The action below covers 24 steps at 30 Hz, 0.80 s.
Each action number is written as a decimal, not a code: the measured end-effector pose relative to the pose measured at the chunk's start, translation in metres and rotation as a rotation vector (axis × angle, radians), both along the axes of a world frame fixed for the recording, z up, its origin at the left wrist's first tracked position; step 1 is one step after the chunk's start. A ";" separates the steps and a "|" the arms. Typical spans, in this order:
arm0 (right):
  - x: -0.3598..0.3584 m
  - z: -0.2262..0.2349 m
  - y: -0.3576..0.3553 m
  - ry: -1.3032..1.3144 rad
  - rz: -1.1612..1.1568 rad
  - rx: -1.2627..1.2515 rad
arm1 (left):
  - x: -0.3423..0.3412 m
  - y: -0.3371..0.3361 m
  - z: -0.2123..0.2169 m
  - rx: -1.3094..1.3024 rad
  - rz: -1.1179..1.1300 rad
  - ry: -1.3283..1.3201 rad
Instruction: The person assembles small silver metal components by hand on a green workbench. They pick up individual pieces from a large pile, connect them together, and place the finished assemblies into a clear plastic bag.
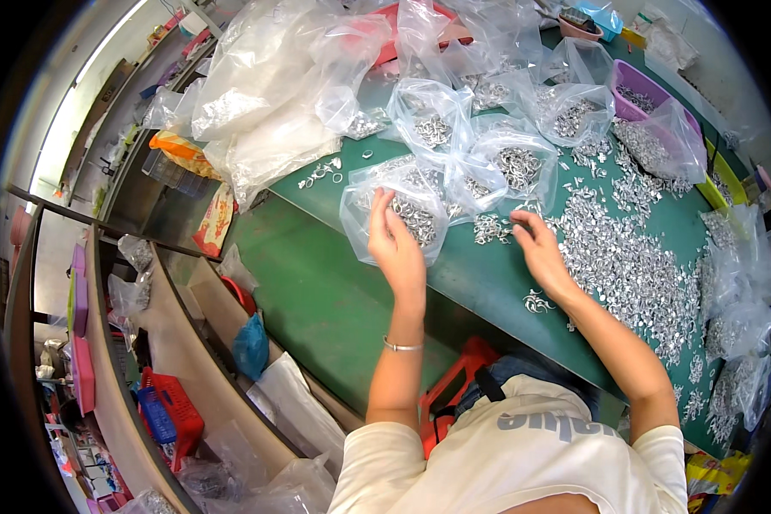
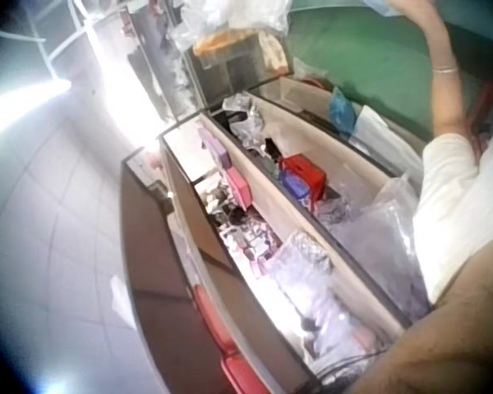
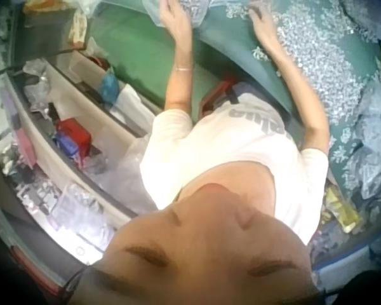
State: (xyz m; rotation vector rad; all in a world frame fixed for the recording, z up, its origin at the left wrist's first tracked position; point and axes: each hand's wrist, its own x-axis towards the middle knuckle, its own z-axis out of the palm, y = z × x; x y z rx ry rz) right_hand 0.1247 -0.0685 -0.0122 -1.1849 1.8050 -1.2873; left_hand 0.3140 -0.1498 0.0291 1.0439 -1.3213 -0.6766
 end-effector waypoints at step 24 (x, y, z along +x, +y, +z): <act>0.043 -0.015 -0.024 0.499 0.240 -0.099 | -0.048 0.089 -0.074 0.079 0.170 0.626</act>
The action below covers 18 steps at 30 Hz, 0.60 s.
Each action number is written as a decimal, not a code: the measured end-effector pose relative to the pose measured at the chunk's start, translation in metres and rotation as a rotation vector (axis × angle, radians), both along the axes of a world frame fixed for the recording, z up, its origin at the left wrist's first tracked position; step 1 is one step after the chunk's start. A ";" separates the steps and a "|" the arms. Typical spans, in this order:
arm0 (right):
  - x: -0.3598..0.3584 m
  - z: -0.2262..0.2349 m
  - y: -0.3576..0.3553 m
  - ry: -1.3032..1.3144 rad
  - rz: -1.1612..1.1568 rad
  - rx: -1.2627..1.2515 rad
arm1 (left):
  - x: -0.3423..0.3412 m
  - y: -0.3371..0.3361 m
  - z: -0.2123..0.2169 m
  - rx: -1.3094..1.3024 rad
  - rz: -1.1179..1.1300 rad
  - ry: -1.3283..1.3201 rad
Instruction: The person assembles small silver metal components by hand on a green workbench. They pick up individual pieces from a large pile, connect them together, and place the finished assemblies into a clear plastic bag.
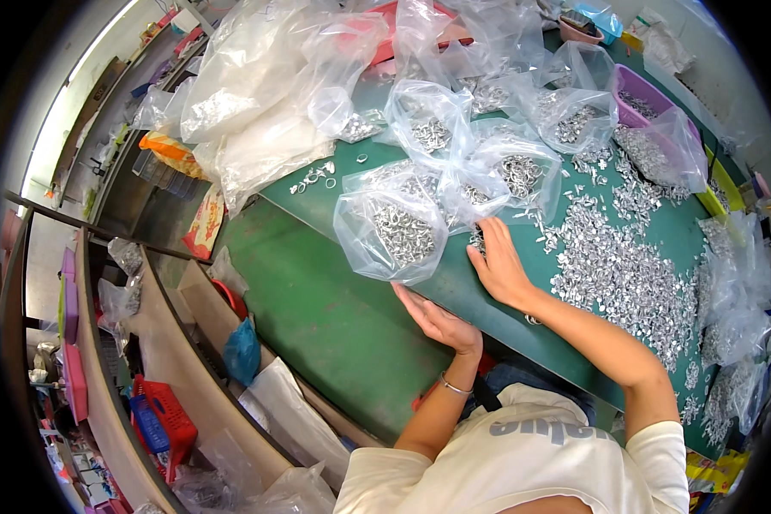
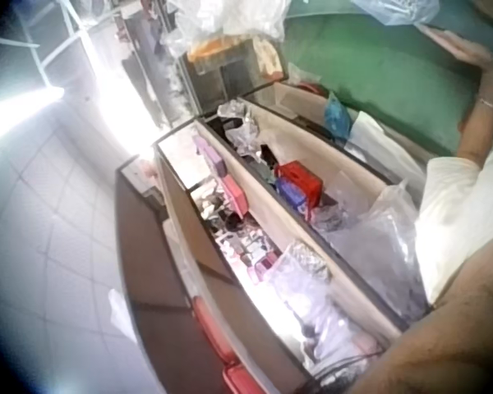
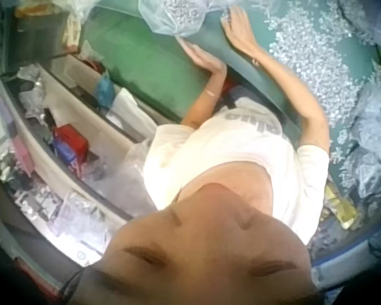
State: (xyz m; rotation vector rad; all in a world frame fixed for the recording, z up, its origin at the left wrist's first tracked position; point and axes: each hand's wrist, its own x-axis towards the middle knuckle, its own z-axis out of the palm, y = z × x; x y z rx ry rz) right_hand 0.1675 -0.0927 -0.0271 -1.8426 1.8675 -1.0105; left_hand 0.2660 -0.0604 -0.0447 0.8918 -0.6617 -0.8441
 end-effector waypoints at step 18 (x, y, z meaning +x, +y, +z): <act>0.029 0.012 0.042 -0.063 0.267 0.082 | 0.006 0.004 -0.002 0.057 -0.027 0.066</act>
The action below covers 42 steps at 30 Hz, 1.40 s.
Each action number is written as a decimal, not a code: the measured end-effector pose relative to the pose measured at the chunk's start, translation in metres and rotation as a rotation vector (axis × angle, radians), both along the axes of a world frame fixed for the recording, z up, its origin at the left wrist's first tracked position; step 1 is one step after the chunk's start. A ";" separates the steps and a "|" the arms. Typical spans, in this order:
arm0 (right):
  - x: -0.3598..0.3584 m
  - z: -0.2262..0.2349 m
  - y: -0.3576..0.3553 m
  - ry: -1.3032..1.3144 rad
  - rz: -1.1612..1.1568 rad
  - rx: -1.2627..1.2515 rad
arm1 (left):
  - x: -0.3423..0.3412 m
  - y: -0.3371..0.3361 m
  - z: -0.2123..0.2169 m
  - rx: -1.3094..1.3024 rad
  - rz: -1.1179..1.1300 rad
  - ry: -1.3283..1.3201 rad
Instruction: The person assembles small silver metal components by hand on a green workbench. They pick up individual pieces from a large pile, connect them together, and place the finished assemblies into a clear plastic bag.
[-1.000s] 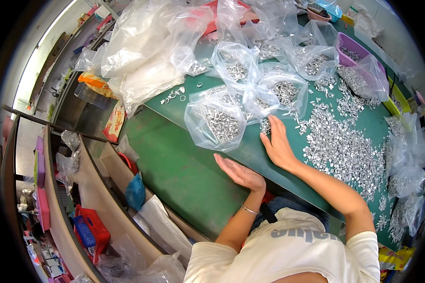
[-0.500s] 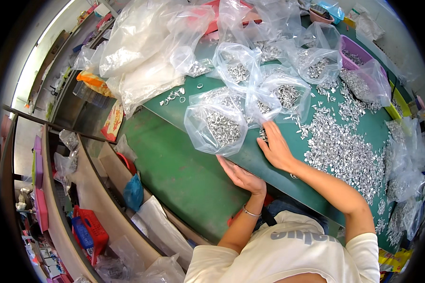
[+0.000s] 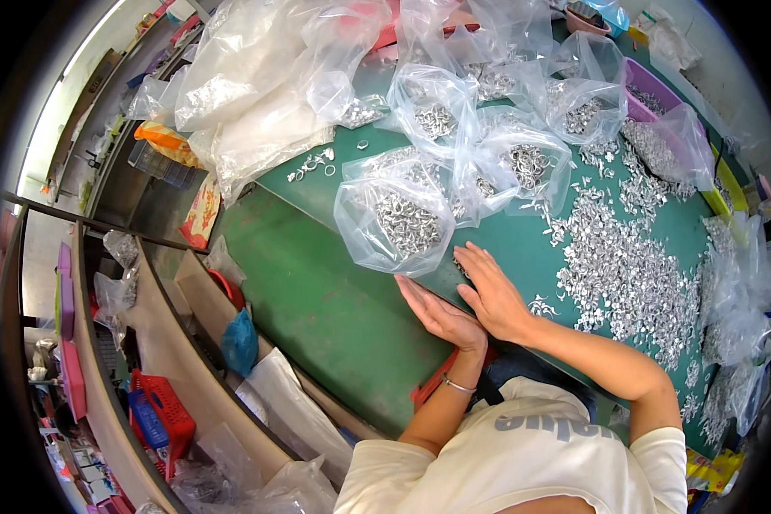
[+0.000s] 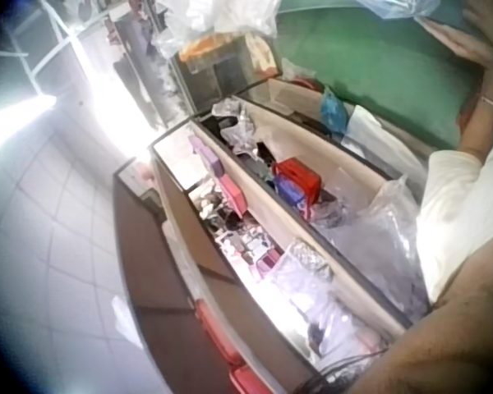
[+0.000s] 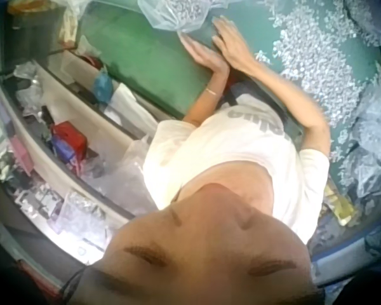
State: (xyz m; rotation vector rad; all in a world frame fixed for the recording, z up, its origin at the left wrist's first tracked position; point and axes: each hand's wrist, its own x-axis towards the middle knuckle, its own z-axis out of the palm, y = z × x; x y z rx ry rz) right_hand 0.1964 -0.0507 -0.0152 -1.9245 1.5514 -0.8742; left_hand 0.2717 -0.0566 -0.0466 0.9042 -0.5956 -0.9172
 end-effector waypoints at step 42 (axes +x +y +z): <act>-0.033 0.062 0.029 -1.041 -0.554 -0.215 | -0.034 -0.078 0.078 0.519 -0.667 1.236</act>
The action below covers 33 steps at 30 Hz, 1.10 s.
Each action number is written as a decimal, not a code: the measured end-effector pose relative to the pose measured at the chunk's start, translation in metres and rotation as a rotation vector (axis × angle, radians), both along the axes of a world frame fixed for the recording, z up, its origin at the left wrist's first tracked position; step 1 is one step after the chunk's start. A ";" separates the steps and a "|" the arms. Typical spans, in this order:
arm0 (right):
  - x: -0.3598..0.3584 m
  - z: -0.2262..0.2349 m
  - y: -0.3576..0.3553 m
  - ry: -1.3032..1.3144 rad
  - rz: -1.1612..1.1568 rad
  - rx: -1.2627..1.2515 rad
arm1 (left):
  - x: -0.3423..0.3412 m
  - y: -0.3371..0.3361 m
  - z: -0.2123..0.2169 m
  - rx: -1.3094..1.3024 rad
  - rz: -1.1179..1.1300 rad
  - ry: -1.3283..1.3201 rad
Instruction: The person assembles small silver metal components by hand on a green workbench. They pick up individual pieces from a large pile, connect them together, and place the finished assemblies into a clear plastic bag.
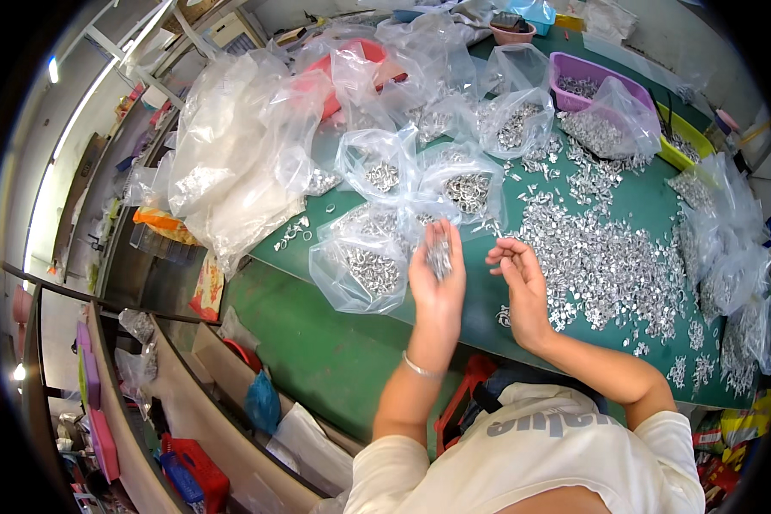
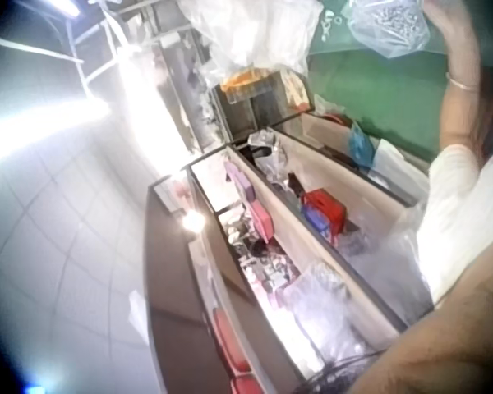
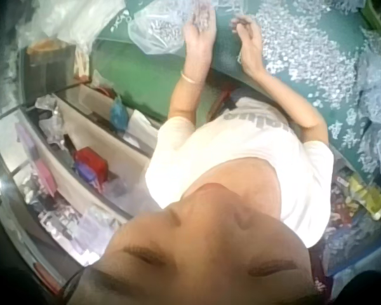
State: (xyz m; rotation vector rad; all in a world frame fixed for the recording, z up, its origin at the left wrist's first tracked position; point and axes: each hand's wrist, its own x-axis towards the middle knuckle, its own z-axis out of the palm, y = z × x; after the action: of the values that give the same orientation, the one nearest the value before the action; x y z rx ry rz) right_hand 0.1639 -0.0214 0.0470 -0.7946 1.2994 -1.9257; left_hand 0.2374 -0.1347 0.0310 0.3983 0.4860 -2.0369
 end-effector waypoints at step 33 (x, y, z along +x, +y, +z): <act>-0.046 -0.030 -0.106 0.904 0.051 0.355 | -0.016 -0.048 -0.011 0.086 -0.013 -0.450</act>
State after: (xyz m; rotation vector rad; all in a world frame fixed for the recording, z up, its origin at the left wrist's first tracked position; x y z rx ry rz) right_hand 0.1178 -0.1272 0.0172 -1.5649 2.0246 -1.2272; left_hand 0.2211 -0.1823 0.0198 0.8882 0.2927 -1.8655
